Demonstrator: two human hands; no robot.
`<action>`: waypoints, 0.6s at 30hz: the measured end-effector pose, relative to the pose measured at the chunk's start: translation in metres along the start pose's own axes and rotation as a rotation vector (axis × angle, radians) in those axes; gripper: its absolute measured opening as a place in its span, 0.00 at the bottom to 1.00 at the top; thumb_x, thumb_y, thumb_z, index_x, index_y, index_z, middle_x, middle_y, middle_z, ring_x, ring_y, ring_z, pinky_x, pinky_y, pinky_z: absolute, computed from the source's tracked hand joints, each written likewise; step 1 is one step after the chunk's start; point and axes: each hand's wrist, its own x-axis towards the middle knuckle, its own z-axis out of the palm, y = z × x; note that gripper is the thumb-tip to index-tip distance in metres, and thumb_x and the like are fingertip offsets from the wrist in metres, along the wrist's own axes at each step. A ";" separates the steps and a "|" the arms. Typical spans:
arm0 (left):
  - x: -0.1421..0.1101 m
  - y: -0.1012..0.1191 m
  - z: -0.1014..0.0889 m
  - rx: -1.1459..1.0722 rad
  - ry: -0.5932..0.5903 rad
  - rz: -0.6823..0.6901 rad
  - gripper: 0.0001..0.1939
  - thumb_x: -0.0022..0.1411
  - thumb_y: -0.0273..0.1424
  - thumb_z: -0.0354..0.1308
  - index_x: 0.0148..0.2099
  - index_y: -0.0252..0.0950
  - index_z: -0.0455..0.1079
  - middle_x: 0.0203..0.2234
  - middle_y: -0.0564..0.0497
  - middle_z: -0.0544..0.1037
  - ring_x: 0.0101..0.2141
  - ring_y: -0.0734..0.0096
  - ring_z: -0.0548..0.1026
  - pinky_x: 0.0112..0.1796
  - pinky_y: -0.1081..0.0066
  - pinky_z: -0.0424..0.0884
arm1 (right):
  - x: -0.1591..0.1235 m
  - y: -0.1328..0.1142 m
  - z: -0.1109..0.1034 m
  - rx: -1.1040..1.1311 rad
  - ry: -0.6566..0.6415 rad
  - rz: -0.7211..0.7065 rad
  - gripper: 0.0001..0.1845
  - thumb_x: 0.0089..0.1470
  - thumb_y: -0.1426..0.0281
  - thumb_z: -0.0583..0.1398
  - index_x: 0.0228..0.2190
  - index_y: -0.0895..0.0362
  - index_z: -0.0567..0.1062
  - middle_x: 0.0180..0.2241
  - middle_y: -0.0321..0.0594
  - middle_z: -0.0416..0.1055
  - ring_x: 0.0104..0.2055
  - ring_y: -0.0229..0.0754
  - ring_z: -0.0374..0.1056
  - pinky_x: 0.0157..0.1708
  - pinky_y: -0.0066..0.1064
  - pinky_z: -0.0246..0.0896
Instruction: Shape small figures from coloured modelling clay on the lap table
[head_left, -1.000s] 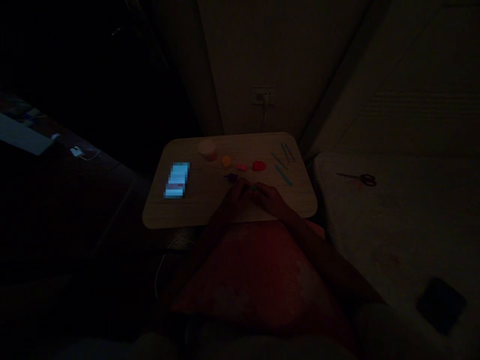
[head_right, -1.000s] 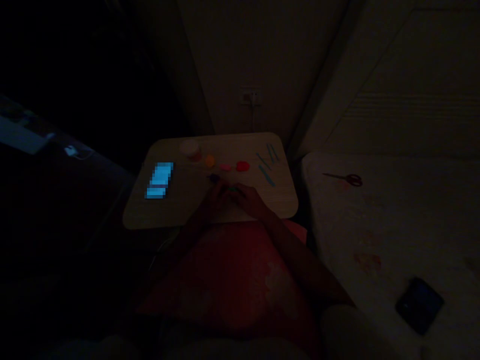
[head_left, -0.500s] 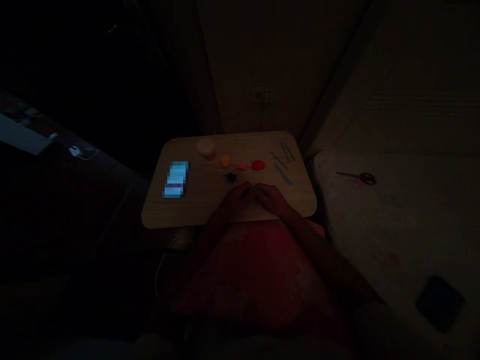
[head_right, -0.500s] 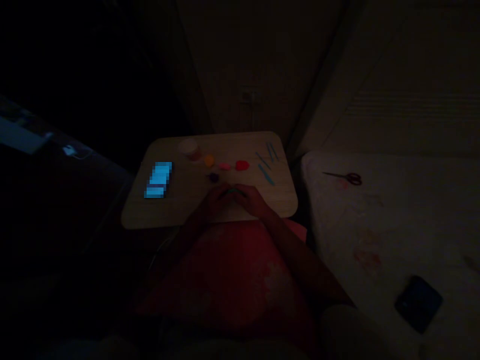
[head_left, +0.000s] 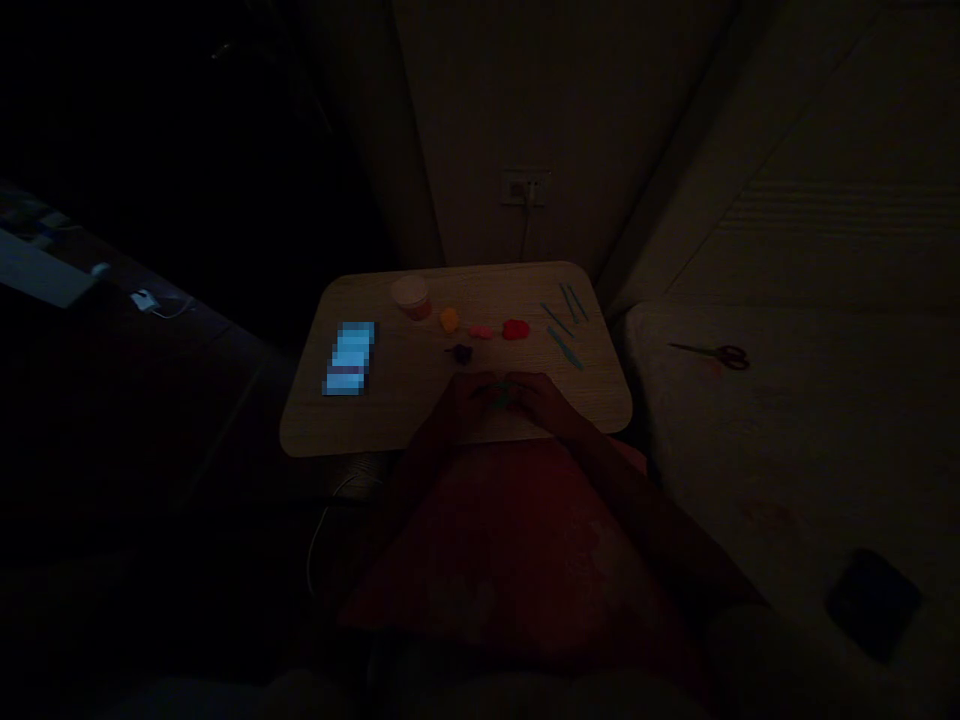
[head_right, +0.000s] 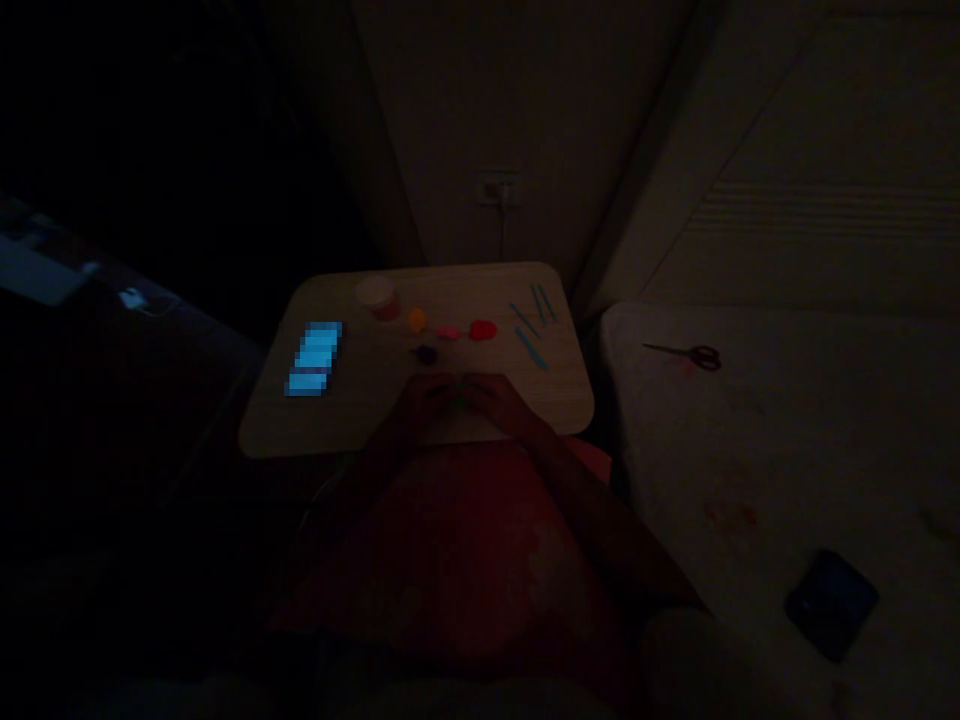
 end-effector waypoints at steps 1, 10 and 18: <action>0.000 0.000 0.000 0.007 -0.012 -0.002 0.24 0.67 0.48 0.56 0.26 0.35 0.67 0.20 0.55 0.67 0.25 0.73 0.64 0.29 0.71 0.60 | 0.000 0.000 0.000 -0.016 0.004 0.007 0.25 0.61 0.47 0.58 0.24 0.55 0.71 0.21 0.33 0.64 0.24 0.37 0.57 0.25 0.29 0.52; -0.002 0.006 0.003 0.015 -0.054 0.074 0.19 0.64 0.47 0.62 0.37 0.34 0.73 0.29 0.51 0.76 0.30 0.69 0.70 0.33 0.71 0.67 | 0.006 -0.001 0.003 -0.084 0.186 0.006 0.29 0.61 0.44 0.56 0.23 0.55 0.69 0.20 0.34 0.63 0.25 0.37 0.57 0.26 0.30 0.53; 0.001 -0.005 0.006 -0.029 0.091 0.010 0.16 0.58 0.41 0.67 0.41 0.36 0.71 0.31 0.53 0.74 0.31 0.70 0.70 0.34 0.71 0.68 | 0.006 0.013 0.000 0.140 0.185 0.108 0.30 0.57 0.42 0.58 0.22 0.54 0.67 0.20 0.33 0.60 0.23 0.36 0.54 0.23 0.29 0.49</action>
